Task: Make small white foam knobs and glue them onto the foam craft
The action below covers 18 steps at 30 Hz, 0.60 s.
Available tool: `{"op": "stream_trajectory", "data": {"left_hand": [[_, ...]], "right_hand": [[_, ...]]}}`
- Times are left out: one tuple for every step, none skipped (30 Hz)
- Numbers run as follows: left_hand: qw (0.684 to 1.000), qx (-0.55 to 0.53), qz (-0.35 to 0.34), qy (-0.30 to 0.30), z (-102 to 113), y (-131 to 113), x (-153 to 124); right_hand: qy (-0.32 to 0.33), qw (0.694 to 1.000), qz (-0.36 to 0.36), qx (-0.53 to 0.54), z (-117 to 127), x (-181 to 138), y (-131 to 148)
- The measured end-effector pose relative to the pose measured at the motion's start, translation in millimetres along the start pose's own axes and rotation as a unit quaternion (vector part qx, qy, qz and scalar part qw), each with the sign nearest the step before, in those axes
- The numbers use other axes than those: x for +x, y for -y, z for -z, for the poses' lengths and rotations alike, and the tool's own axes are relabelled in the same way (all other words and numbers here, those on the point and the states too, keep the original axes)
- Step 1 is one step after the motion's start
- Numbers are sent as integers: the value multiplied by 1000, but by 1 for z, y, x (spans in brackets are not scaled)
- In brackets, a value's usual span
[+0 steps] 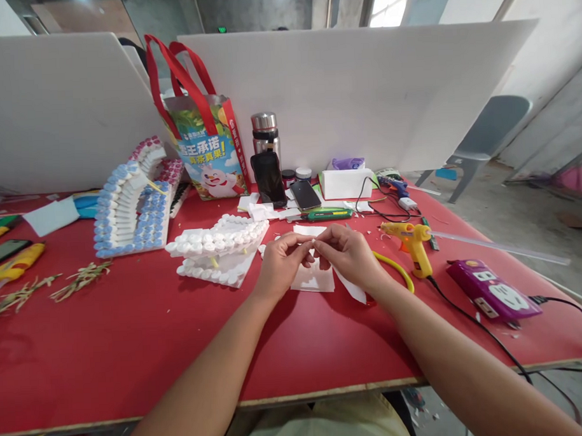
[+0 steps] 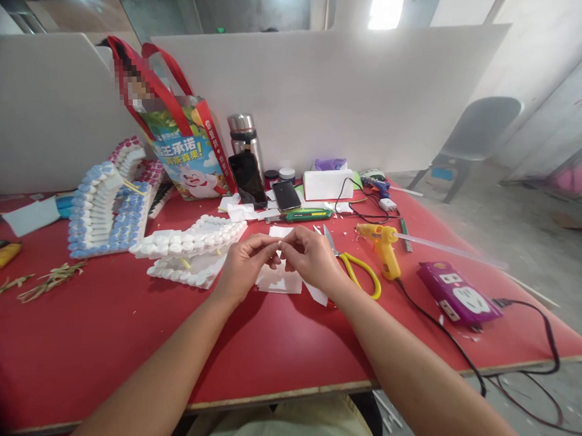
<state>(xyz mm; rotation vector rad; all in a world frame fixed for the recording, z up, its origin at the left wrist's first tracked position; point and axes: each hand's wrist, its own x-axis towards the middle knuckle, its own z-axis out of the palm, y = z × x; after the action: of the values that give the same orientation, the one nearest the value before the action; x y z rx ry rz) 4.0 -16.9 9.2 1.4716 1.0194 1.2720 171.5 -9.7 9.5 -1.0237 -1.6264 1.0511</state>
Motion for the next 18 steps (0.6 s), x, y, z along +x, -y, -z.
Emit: {"op": "stream_trajectory", "data": {"left_hand": [[1000, -5, 7, 4, 1, 0, 1], [1000, -3, 9, 5, 3, 0, 2], [1000, 4, 7, 3, 3, 0, 2], [1000, 14, 4, -1, 3, 0, 2], [1000, 24, 0, -5, 3, 0, 1], [999, 34, -4, -10, 2, 0, 0], [999, 43, -9, -14, 1, 0, -1], [998, 52, -15, -16, 0, 1, -2], [998, 60, -22, -16, 0, 1, -3], [997, 69, -28, -16, -1, 1, -4], [996, 79, -32, -17, -1, 1, -5], [995, 88, -35, -19, -1, 1, -5], [994, 97, -36, -20, -1, 0, -6], [994, 103, -37, -23, 0, 0, -5], [993, 108, -37, -26, 1, -1, -5], [993, 111, -37, -29, 3, -1, -4], [992, 113, -40, -31, 4, -1, -3], [992, 115, -43, -31, 5, -1, -2]], "right_hand": [[7, 1000, 13, -27, 1, 0, -1], [13, 999, 22, -48, 1, 0, -3], [18, 998, 27, -62, 2, 0, -3], [21, 997, 27, -70, 2, 0, -4], [21, 997, 25, -74, 2, 0, -4], [18, 997, 21, -73, 1, 0, -4], [15, 997, 15, -69, 1, 0, -4], [10, 998, 9, -65, 0, 0, -4], [6, 998, 6, -65, -1, 0, -4], [2, 998, 5, -70, -2, -1, -4], [-2, 997, 6, -80, -4, -1, -3], [-8, 996, 8, -88, -4, -1, -3], [-13, 996, 6, -84, -5, -1, -2], [-14, 998, -3, -58, -5, 0, -1], [-9, 1000, -25, -7, -4, 1, 0], [2, 996, -58, 64, -3, 3, 2], [21, 984, -100, 143, 0, 4, 3], [46, 964, -146, 217, 3, 6, 4]]}}
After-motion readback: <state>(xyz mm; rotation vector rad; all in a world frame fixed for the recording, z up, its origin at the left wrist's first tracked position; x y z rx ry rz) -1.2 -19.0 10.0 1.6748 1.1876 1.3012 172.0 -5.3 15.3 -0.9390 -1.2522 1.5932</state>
